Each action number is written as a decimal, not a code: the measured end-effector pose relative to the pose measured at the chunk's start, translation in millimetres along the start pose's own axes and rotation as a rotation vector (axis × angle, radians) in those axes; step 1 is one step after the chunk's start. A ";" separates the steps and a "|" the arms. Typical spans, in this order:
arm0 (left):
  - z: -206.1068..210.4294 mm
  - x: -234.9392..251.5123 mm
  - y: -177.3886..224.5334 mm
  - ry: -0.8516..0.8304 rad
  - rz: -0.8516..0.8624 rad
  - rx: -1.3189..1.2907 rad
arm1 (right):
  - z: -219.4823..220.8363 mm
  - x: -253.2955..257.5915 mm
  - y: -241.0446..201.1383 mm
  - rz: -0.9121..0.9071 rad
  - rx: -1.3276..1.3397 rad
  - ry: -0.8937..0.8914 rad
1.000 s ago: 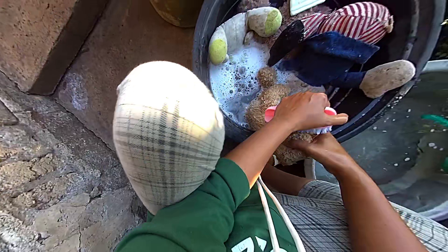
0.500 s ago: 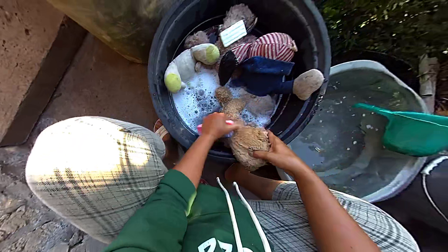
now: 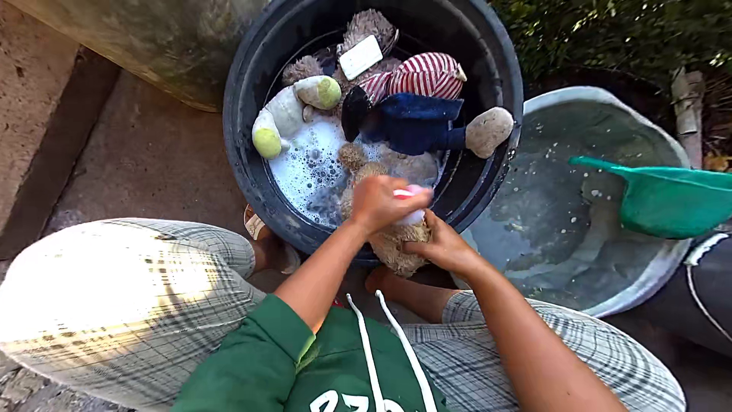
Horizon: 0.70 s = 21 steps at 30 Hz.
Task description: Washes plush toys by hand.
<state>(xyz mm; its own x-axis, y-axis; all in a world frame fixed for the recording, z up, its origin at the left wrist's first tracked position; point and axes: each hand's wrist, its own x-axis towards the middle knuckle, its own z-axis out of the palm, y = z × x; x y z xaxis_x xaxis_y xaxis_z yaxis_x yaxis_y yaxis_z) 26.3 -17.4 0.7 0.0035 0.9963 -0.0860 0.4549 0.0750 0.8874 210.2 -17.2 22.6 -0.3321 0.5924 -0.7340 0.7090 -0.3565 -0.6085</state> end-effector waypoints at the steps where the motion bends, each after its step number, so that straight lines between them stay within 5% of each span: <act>1: 5.0 0.6 18.7 0.064 0.169 -0.121 | 0.7 -2.8 2.0 -0.014 0.010 0.013; 3: 17.4 -2.4 20.8 0.025 0.284 -0.184 | 2.1 -2.2 5.1 -0.038 -0.018 0.050; 6: 9.8 -6.3 -35.1 -0.270 -0.206 0.107 | 1.4 5.9 3.2 0.019 -0.051 0.007; 8: 0.9 -0.7 -54.0 -0.291 -0.436 0.180 | 1.1 4.5 1.2 0.025 -0.080 -0.006; 10: -6.4 3.2 -26.2 -0.163 -0.282 0.109 | -0.5 3.7 -1.4 -0.017 -0.102 0.008; 13: 3.9 3.4 29.7 -0.010 0.256 -0.218 | 1.5 -7.2 -1.9 -0.123 -0.084 0.051; 14: 10.4 2.6 29.7 -0.041 0.320 -0.256 | 1.7 -7.6 -1.5 -0.181 -0.086 0.082; 15: 15.1 -2.5 15.3 -0.106 0.276 -0.192 | 2.7 -7.1 -1.5 -0.178 -0.086 0.084; 19: 2.2 -4.0 -59.8 -0.325 -0.335 0.190 | -0.5 3.7 -7.7 0.013 -0.122 0.013; 21: -6.0 -2.7 -42.6 -0.220 -0.286 0.158 | -1.3 4.6 -9.7 0.003 -0.144 0.009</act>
<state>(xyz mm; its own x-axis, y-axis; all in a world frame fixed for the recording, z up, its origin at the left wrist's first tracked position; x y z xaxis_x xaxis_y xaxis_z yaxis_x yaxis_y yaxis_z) 1.6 -23.0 -34.1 0.0399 0.9022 -0.4296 0.5969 0.3233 0.7343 202.6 -10.1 25.5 -0.3250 0.5984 -0.7324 0.7922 -0.2508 -0.5564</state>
